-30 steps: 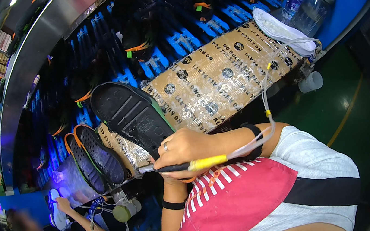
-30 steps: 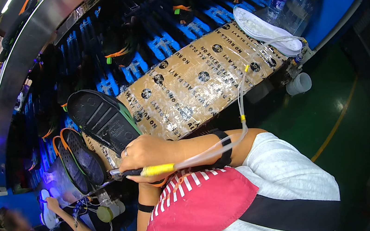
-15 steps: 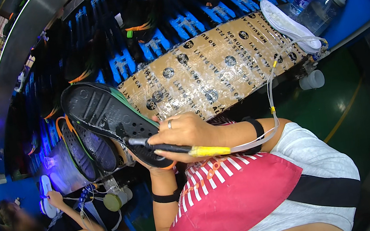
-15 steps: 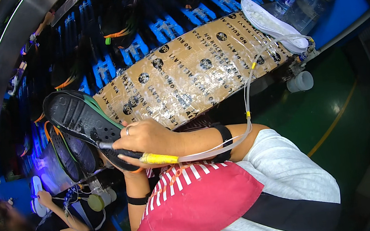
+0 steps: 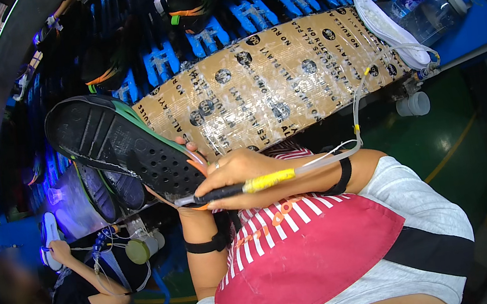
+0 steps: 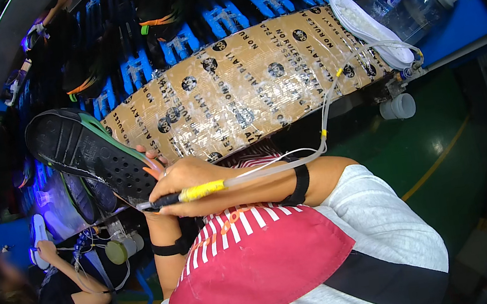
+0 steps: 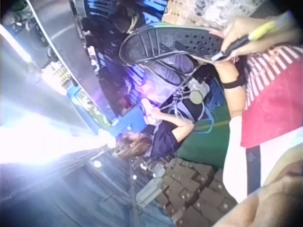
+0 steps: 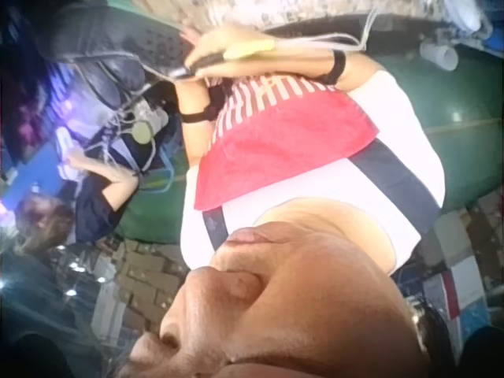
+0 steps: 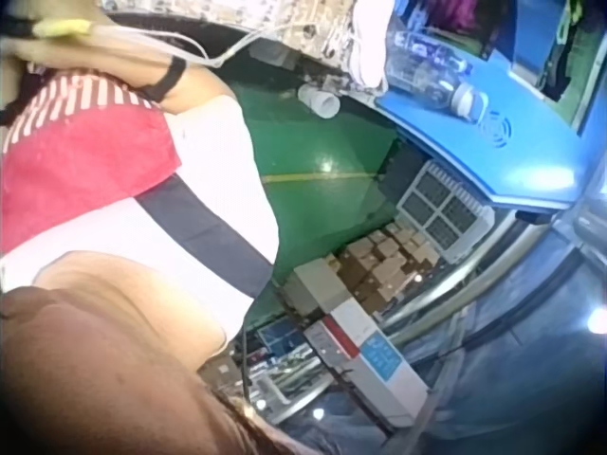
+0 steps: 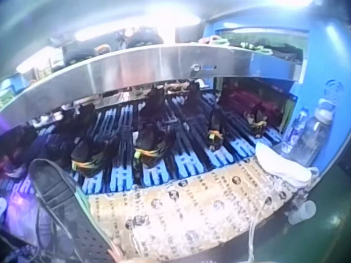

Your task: Applying a liquid substance, likely adhesive or cleaner, to shoe soles using a brush on a manufacturing line.

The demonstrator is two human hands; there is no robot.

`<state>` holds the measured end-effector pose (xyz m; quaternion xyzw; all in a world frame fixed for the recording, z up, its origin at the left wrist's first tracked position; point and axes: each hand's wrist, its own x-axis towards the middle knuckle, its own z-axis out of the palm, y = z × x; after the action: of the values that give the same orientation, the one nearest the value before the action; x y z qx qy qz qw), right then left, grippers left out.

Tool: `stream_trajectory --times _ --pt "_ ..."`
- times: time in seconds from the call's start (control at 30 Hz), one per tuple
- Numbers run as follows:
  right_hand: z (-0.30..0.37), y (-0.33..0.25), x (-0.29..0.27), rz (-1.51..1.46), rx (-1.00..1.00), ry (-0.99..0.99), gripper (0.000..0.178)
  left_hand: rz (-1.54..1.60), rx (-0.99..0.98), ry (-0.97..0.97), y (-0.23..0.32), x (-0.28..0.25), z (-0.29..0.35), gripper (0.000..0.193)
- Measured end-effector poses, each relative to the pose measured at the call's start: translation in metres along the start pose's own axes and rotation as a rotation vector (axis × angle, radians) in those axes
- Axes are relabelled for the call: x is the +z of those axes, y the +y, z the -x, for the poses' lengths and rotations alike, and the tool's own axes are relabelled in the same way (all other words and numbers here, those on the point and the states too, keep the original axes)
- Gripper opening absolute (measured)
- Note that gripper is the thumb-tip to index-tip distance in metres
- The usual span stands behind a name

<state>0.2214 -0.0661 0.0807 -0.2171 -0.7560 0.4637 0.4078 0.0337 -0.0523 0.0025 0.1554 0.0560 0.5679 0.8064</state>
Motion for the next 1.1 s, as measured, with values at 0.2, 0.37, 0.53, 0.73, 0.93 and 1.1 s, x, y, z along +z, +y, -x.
stream_trajectory --times 0.2,0.37,0.53,0.73,0.93,1.1 --pt "0.001 -0.002 -0.009 -0.315 0.166 -0.036 0.023 -0.01 0.131 0.006 0.008 0.01 0.005 0.074" --pt "0.001 -0.002 -0.011 -0.06 0.097 -0.148 0.025 -0.114 0.103 0.038 0.018 0.017 0.008 0.085" --pt "0.002 0.001 -0.008 -0.128 0.085 -0.081 0.026 -0.168 0.045 0.072 0.027 0.02 0.01 0.096" --pt "0.001 0.004 -0.009 -0.099 -0.04 -0.174 0.025 -0.263 -0.061 0.058 0.038 0.015 0.011 0.097" --pt "-0.001 0.003 -0.013 0.094 0.024 -0.103 0.023 -0.407 -0.156 0.189 0.054 0.018 0.016 0.097" --pt "0.0 0.006 -0.015 -0.031 -0.069 -0.298 0.024 -0.48 -0.193 0.163 0.054 0.035 0.006 0.077"
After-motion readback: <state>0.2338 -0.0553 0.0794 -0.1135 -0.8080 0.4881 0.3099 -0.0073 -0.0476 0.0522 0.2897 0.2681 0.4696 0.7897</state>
